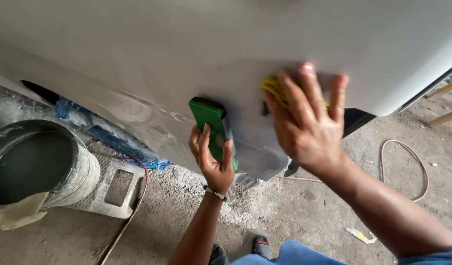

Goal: The person sands a large gray car panel using a green sanding block and a yellow cloth. They repeatedly dip the tools into a bucket of water and wipe the surface to smooth it.

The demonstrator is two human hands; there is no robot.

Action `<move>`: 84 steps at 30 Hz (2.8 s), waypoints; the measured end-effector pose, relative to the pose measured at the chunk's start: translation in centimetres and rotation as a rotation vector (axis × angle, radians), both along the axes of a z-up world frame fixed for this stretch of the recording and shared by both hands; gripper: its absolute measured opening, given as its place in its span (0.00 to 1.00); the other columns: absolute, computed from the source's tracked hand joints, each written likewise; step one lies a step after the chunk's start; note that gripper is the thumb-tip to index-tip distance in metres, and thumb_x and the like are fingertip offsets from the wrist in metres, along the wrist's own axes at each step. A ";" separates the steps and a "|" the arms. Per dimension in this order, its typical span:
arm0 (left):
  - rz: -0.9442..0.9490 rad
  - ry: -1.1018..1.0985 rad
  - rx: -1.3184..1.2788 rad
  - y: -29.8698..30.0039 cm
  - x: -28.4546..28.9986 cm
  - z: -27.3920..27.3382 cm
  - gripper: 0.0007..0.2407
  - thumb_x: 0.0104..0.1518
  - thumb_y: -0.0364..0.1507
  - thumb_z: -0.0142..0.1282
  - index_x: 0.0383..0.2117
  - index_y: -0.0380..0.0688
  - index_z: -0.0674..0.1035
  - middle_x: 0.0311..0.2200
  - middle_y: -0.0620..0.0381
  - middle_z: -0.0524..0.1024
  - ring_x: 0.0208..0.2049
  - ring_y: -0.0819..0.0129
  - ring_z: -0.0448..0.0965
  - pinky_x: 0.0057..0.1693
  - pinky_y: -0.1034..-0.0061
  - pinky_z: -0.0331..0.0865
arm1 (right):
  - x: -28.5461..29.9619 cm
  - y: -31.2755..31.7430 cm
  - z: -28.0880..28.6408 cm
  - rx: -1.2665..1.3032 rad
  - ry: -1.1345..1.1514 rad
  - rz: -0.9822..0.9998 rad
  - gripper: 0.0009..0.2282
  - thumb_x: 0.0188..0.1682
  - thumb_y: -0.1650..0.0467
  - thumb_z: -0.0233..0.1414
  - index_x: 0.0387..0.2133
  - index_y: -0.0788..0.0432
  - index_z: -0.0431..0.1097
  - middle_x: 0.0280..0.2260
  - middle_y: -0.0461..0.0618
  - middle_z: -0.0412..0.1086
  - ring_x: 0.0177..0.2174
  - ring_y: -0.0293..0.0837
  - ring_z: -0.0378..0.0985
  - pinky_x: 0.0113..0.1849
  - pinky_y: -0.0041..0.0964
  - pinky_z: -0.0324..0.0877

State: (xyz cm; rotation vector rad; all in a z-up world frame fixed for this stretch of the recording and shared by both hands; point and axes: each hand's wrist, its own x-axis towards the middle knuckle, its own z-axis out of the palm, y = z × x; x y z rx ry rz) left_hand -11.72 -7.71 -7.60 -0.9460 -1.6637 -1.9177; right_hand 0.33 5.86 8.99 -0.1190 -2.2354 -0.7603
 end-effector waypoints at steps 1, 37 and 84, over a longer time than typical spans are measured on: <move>0.000 0.000 0.001 -0.1 -0.3 -0.3 0.26 0.64 0.27 0.60 0.68 0.44 0.65 0.68 0.41 0.56 0.70 0.48 0.61 0.69 0.54 0.63 | -1.2 -0.6 -0.2 0.001 0.000 0.000 0.18 0.59 0.68 0.56 0.63 0.50 0.75 0.67 0.53 0.62 0.69 0.56 0.56 0.67 0.66 0.31; -0.126 -0.670 0.004 -6.5 -1.0 -12.1 0.36 0.59 0.45 0.58 0.69 0.43 0.56 0.63 0.40 0.64 0.58 0.53 0.72 0.56 0.58 0.76 | -5.7 -0.9 2.2 0.332 -0.275 0.228 0.12 0.59 0.65 0.57 0.54 0.47 0.76 0.64 0.46 0.66 0.69 0.48 0.57 0.69 0.61 0.41; -0.760 -1.283 1.195 11.8 9.0 -18.6 0.28 0.56 0.52 0.45 0.50 0.38 0.74 0.49 0.46 0.73 0.49 0.59 0.74 0.53 0.64 0.71 | 4.5 -1.3 -10.0 -0.939 -0.499 0.366 0.18 0.50 0.56 0.57 0.26 0.61 0.72 0.31 0.51 0.72 0.29 0.51 0.77 0.32 0.45 0.72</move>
